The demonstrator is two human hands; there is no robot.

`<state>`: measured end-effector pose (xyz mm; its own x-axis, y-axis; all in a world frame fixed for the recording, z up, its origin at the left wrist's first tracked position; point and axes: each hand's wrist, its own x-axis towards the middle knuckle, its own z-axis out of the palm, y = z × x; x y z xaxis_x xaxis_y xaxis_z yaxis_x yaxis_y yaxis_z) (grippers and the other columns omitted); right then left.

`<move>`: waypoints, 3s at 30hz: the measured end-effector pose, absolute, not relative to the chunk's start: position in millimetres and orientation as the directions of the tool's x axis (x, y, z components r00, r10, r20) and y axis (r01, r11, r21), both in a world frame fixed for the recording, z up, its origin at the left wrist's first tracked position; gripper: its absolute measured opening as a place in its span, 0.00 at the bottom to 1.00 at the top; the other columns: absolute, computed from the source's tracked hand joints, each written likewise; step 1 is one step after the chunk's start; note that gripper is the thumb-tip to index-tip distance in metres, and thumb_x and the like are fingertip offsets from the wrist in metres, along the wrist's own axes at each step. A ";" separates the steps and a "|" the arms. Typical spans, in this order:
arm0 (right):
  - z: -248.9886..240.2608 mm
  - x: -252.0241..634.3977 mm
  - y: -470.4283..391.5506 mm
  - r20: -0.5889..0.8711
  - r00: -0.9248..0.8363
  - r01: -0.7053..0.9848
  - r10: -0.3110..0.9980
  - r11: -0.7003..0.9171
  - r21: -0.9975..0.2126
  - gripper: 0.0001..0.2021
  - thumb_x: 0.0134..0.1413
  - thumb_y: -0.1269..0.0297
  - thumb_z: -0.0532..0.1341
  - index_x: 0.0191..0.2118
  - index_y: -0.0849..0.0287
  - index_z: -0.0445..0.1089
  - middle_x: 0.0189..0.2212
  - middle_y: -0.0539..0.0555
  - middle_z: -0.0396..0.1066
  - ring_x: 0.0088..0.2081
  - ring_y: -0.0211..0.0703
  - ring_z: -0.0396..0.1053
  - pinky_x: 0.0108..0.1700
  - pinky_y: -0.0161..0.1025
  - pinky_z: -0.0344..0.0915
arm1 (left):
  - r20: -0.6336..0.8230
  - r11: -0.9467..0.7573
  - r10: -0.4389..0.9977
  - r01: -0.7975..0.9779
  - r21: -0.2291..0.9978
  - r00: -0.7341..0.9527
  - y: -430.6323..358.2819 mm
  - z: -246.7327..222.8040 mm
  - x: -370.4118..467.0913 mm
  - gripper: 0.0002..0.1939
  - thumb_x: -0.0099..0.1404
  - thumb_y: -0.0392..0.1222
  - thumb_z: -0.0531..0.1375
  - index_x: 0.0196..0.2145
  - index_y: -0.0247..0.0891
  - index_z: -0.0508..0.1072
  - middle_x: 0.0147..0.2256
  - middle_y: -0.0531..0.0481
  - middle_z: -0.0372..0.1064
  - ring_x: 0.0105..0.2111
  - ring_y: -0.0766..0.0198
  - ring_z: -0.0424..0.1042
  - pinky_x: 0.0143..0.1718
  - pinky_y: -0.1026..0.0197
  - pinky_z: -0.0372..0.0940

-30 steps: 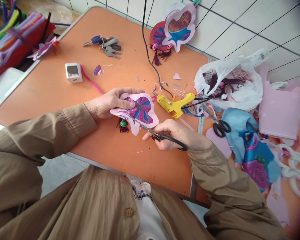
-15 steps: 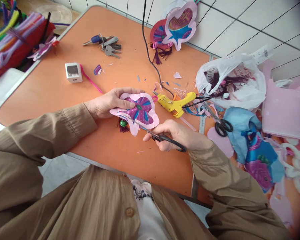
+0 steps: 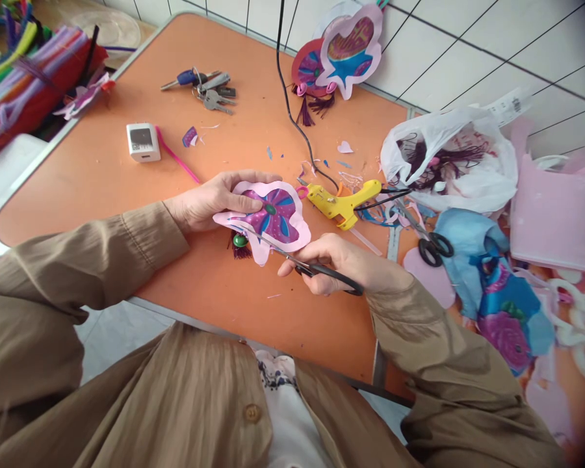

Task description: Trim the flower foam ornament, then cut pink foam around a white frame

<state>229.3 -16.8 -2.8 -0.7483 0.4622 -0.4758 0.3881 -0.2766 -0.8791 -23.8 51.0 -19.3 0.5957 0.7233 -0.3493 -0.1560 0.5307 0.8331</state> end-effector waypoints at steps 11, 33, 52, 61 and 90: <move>-2.4 229.8 -17.3 -0.467 -0.746 0.393 0.475 -0.253 -0.884 0.34 0.50 0.38 0.68 0.49 0.66 0.74 0.22 0.46 0.64 0.21 0.33 0.63 0.23 0.33 0.61 | -0.329 0.524 0.727 -0.177 0.833 0.603 50.8 -19.4 -24.0 0.25 0.51 0.29 0.72 0.48 0.36 0.77 0.40 0.47 0.81 0.33 0.62 0.80 0.39 0.61 0.76; 2.4 226.2 -17.7 -0.455 -0.739 0.447 0.497 -0.143 -0.883 0.31 0.49 0.40 0.68 0.47 0.64 0.74 0.22 0.46 0.61 0.25 0.35 0.58 0.28 0.36 0.58 | -0.265 0.431 0.767 -0.163 0.887 0.584 53.0 -22.1 -26.9 0.34 0.50 0.33 0.74 0.55 0.35 0.74 0.43 0.44 0.79 0.37 0.56 0.82 0.40 0.58 0.77; 30.0 246.9 -17.0 -0.569 -0.474 0.877 0.672 0.304 -0.372 0.21 0.46 0.58 0.72 0.46 0.55 0.72 0.29 0.49 0.74 0.31 0.44 0.71 0.31 0.36 0.55 | -0.167 0.397 0.854 -0.409 0.821 0.493 58.8 -26.8 -27.1 0.29 0.45 0.31 0.77 0.47 0.37 0.79 0.41 0.48 0.80 0.36 0.64 0.80 0.42 0.64 0.76; 33.1 240.0 -25.6 -0.506 -0.429 0.903 0.748 0.337 -0.267 0.20 0.51 0.62 0.70 0.51 0.55 0.71 0.34 0.50 0.78 0.38 0.48 0.76 0.35 0.36 0.56 | -0.114 0.332 0.876 -0.416 0.847 0.468 57.2 -27.6 -24.8 0.30 0.43 0.33 0.79 0.46 0.37 0.80 0.38 0.49 0.81 0.36 0.61 0.80 0.38 0.63 0.76; 20.0 219.9 -45.7 -0.274 -0.483 0.864 0.832 0.503 0.005 0.15 0.57 0.60 0.65 0.49 0.56 0.75 0.36 0.55 0.80 0.35 0.50 0.76 0.30 0.38 0.55 | 0.012 0.218 0.844 -0.363 0.906 0.536 57.4 -27.4 -21.5 0.18 0.56 0.26 0.69 0.45 0.36 0.80 0.36 0.51 0.80 0.33 0.64 0.81 0.36 0.65 0.75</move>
<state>219.9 -45.7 20.0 -0.4826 0.8320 -0.2738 0.8643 0.5029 0.0048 -21.5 57.4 -27.4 0.5363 0.8439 0.0119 -0.3632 0.2180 0.9058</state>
